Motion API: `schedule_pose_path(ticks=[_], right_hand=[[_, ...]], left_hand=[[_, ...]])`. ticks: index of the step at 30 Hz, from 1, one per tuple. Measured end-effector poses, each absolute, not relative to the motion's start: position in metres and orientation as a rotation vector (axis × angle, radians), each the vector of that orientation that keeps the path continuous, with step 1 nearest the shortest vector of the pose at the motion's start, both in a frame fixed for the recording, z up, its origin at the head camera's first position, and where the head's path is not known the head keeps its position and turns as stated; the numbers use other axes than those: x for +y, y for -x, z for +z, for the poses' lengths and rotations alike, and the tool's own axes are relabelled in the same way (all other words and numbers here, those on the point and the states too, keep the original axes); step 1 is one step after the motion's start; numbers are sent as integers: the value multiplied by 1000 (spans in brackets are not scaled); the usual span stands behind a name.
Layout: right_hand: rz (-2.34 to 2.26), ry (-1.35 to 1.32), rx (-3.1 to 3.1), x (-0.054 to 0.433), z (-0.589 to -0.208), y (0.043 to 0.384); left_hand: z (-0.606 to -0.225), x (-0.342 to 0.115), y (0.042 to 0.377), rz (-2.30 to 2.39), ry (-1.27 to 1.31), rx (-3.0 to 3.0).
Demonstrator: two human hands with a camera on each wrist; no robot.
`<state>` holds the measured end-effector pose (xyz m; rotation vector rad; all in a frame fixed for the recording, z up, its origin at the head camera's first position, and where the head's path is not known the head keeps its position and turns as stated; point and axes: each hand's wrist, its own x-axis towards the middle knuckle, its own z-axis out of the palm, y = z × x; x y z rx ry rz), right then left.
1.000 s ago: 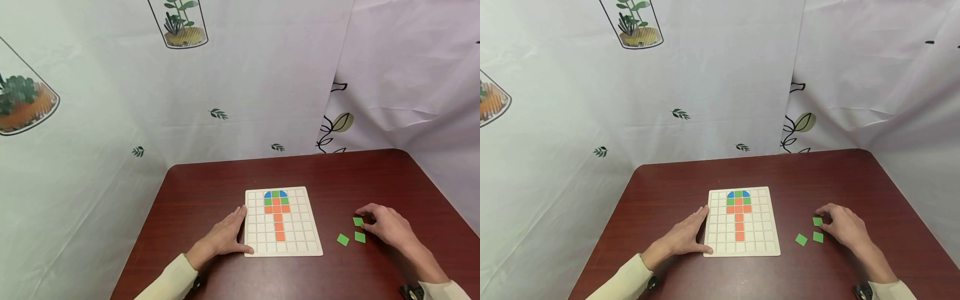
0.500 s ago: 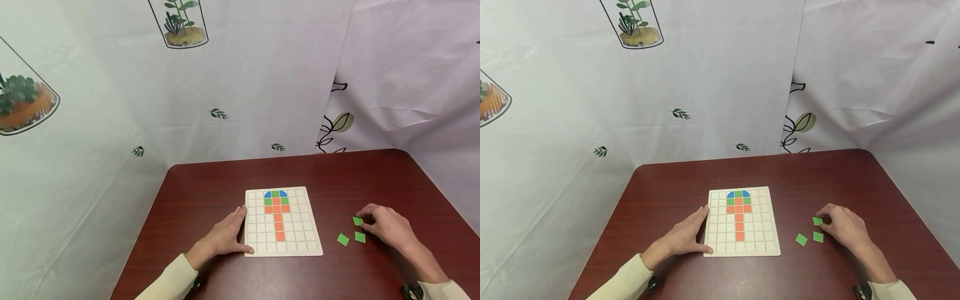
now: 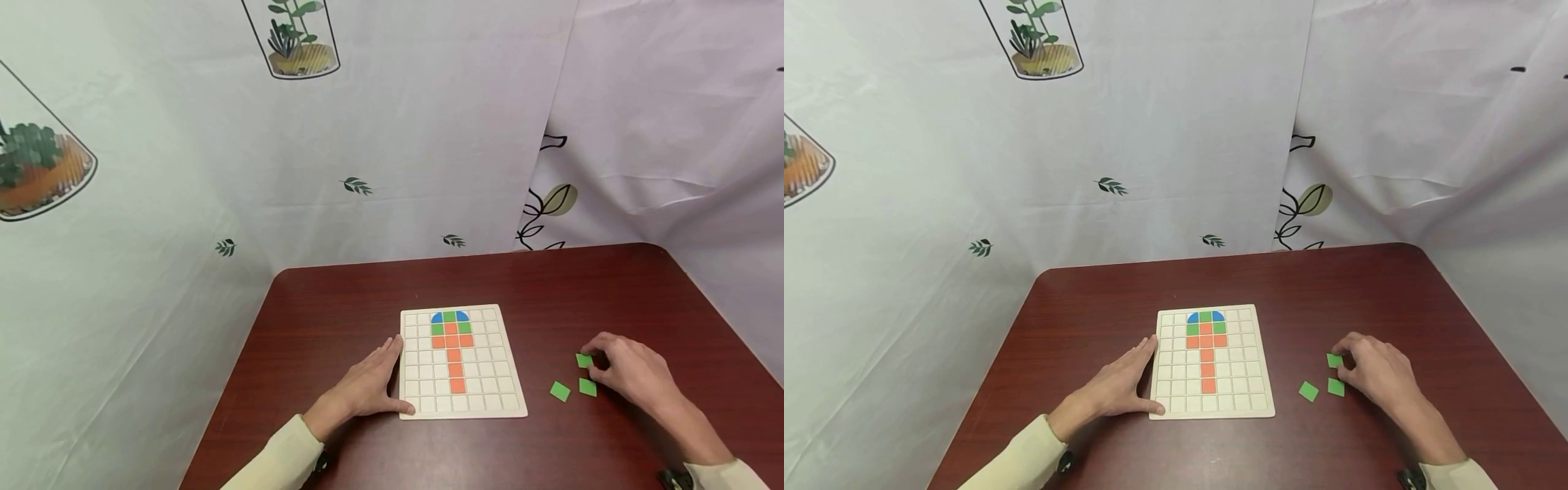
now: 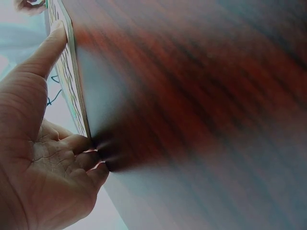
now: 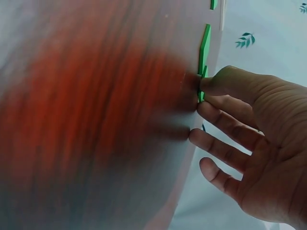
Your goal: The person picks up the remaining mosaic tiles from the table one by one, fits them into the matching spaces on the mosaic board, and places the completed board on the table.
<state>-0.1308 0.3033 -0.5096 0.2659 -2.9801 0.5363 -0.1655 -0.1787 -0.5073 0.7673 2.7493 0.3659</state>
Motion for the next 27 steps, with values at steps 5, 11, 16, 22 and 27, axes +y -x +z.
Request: schedule_pose_path(ticks=[5,11,16,22,27], right_hand=[[512,-285,-2976,304,-511,130],[537,-272,-2970,304,-510,130],[553,-246,-2973,306,-505,131],[566,-249,-2946,307,-500,134],[561,-255,-2894,307,-498,137]], left_hand=[[-508,-179,166,367,-769,2750],[-508,-179,166,366,-769,2749],[-508,-179,166,367,-771,2753],[-509,-179,167,365,-768,2753],[-510,-180,167,359,-768,2750]])
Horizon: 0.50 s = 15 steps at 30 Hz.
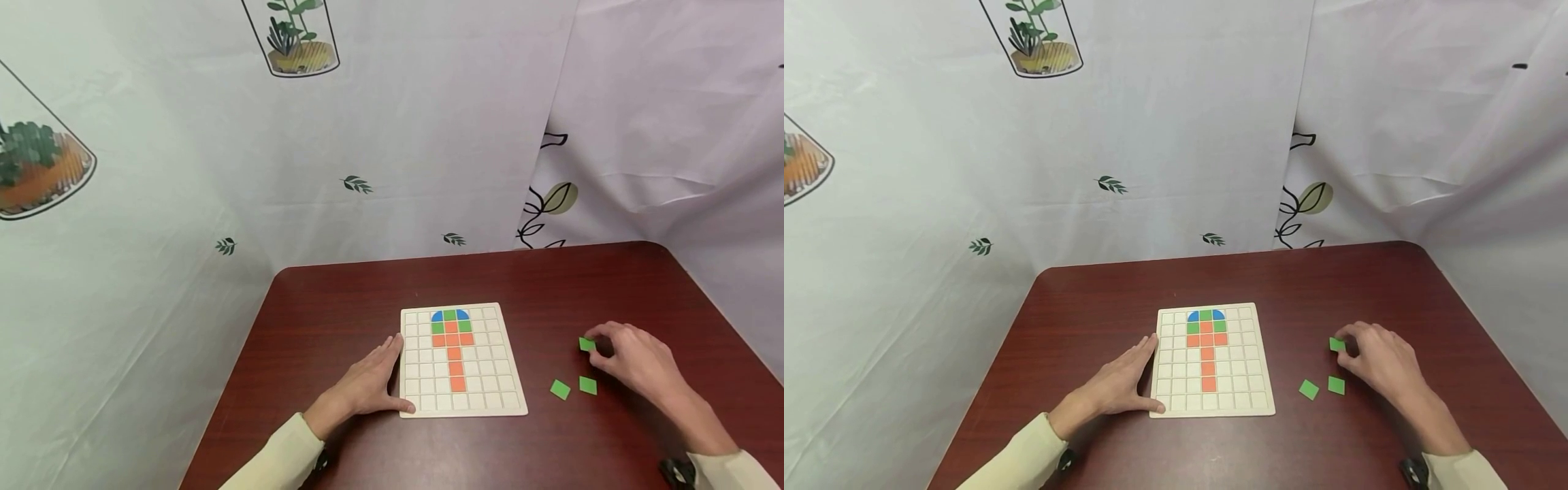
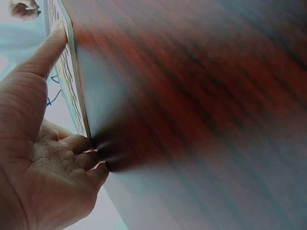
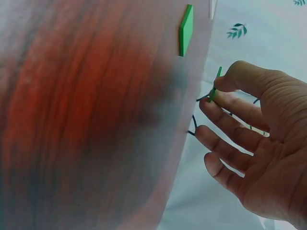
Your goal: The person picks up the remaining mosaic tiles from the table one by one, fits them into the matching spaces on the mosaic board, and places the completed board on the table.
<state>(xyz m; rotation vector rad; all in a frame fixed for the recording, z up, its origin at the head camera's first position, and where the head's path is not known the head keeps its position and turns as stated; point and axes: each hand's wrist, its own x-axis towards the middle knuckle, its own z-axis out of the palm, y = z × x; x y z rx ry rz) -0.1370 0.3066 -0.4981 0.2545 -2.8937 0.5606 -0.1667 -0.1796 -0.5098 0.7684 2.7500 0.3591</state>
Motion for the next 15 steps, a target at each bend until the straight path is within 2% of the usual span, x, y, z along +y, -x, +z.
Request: schedule_pose_path(ticks=[15], right_hand=[[585,-270,-2793,290,-489,149]], left_hand=[[-510,-180,167,355,-781,2752]])
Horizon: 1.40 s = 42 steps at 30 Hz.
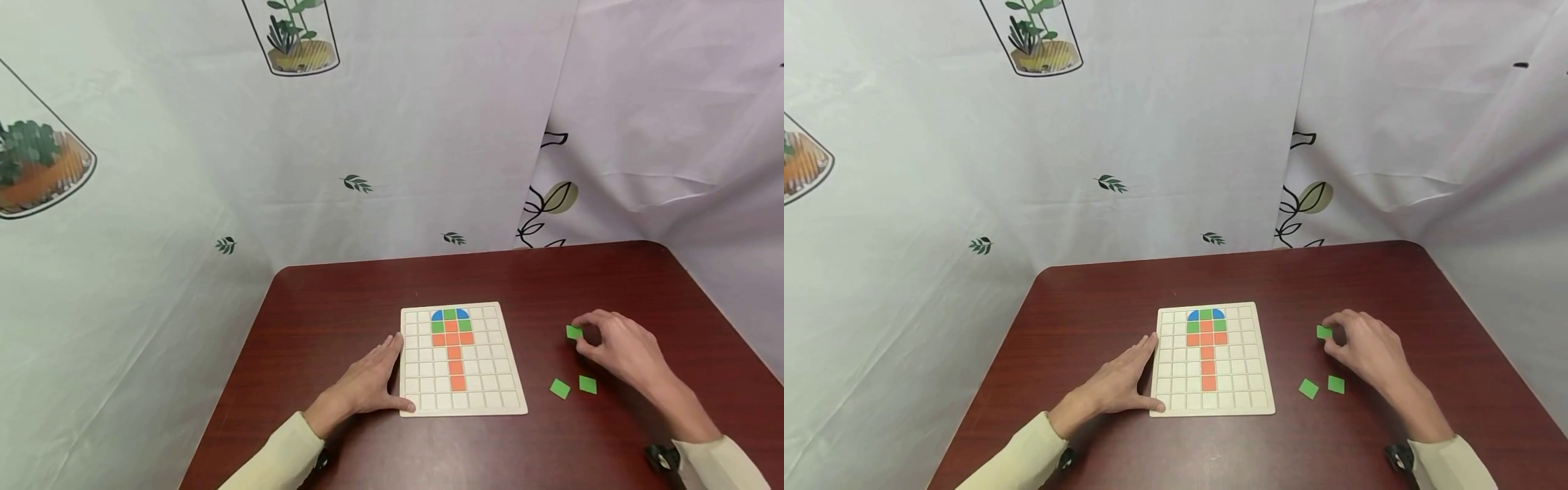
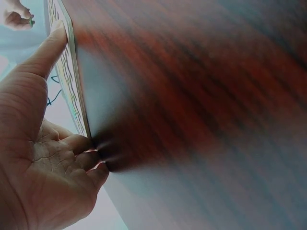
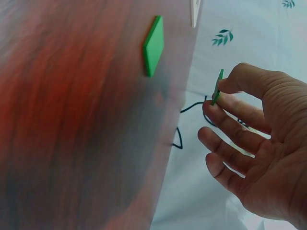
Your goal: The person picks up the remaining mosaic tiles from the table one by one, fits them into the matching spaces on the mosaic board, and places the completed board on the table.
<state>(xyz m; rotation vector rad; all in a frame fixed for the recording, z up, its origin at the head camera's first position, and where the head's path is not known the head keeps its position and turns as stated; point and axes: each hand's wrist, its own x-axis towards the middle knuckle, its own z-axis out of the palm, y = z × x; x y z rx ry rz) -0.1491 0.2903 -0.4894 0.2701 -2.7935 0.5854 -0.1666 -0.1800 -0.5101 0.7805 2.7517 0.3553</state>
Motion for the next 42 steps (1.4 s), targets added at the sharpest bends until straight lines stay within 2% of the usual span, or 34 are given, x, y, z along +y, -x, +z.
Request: schedule_pose_path(ticks=[26,42], right_hand=[[654,-321,-2684,266,-469,162],[675,-405,-2617,241,-455,159]], left_hand=[[-510,-180,166,359,-780,2749],[-509,-180,167,353,-777,2749]])
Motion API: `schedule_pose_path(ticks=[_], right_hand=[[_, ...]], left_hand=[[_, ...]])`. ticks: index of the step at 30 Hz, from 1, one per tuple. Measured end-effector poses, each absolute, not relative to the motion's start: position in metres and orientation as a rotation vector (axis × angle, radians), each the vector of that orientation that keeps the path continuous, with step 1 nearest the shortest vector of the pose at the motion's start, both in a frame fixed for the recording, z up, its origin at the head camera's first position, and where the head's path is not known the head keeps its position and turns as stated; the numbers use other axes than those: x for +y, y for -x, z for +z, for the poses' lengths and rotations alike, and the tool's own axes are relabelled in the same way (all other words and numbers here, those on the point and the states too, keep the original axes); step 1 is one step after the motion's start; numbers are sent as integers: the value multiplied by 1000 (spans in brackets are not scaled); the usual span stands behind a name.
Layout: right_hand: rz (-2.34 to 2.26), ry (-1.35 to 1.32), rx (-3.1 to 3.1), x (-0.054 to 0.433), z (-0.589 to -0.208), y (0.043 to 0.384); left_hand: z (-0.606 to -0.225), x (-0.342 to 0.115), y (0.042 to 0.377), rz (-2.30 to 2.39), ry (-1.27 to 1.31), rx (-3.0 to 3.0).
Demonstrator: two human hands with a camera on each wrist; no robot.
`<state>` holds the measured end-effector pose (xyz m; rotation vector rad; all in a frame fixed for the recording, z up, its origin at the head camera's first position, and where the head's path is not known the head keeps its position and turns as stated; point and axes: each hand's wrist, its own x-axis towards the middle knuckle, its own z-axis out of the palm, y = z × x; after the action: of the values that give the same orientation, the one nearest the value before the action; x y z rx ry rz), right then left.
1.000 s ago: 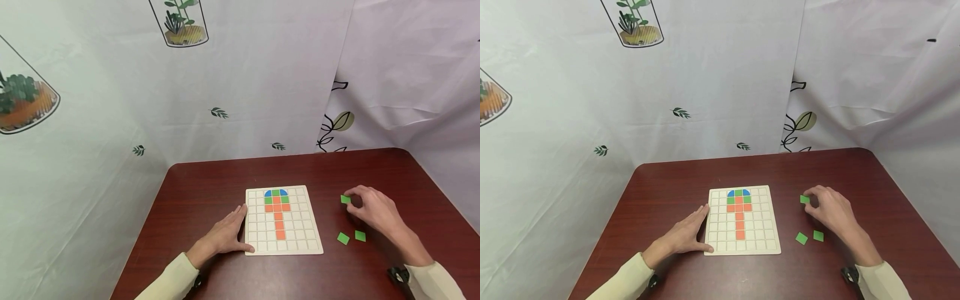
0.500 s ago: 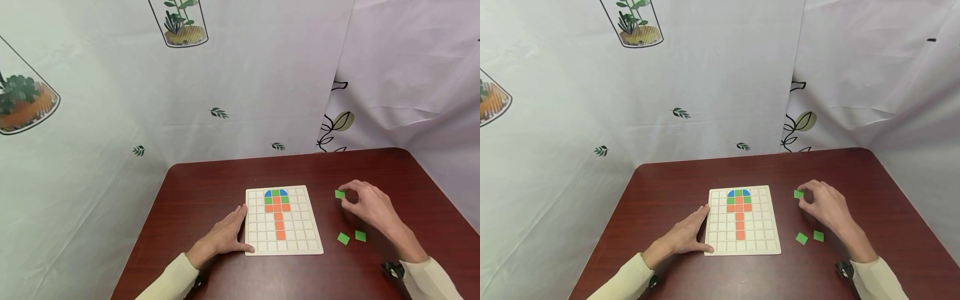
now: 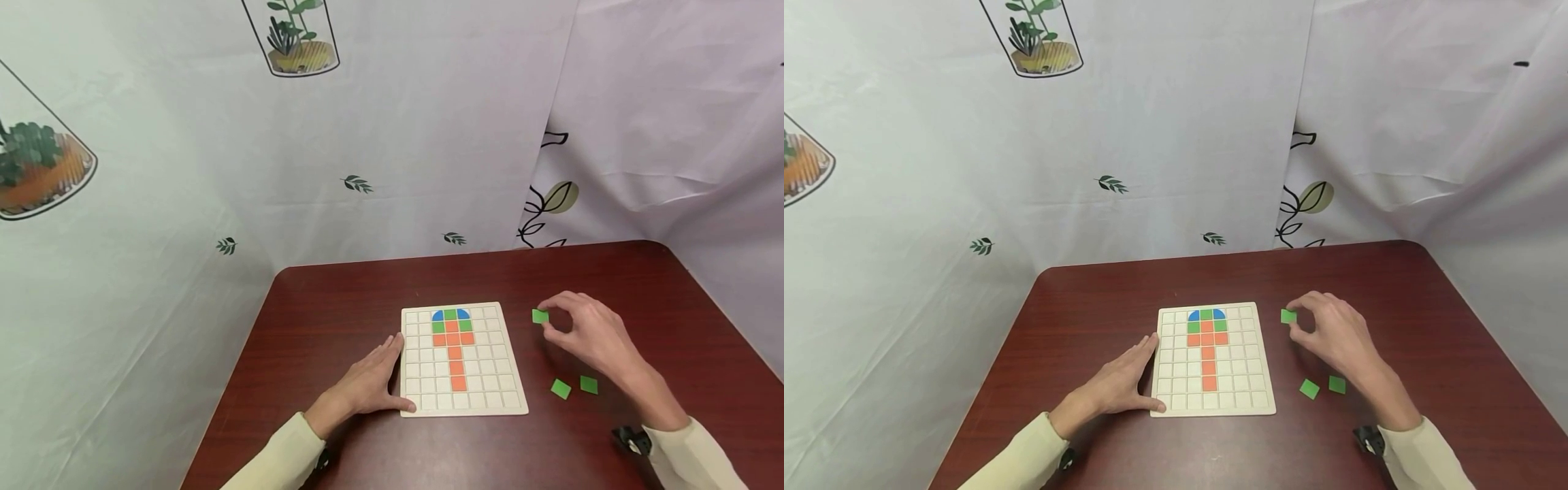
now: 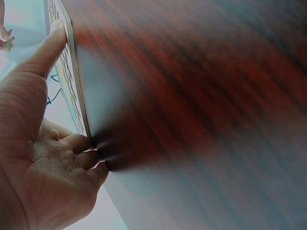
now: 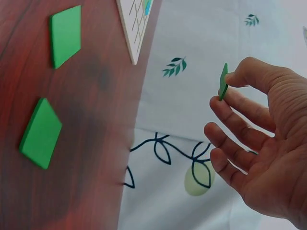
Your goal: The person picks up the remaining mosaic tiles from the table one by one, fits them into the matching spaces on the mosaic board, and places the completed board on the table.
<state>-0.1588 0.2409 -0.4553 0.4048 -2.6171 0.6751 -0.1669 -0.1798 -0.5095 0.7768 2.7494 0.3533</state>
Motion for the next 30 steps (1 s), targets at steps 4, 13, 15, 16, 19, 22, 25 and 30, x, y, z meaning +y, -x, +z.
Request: schedule_pose_path(ticks=[4,13,15,16,19,22,25,30], right_hand=[[679,-419,-2617,235,-453,158],[711,-455,-2621,222,-454,158],[734,-465,-2625,218,-455,157],[745,-469,-2628,216,-455,157],[783,-481,-2646,211,-455,154],[808,-483,-2670,206,-456,152],[824,-484,-2691,201,-459,150],[832,-508,-2727,191,-461,146]], left_hand=[[-510,-180,167,357,-778,2748],[-509,-180,167,361,-775,2748],[-510,-180,167,361,-773,2749],[-510,-180,167,360,-772,2750],[-510,-180,167,357,-768,2752],[-510,-180,167,359,-763,2748],[-510,-179,166,364,-761,2744],[-510,-179,167,360,-767,2746]])
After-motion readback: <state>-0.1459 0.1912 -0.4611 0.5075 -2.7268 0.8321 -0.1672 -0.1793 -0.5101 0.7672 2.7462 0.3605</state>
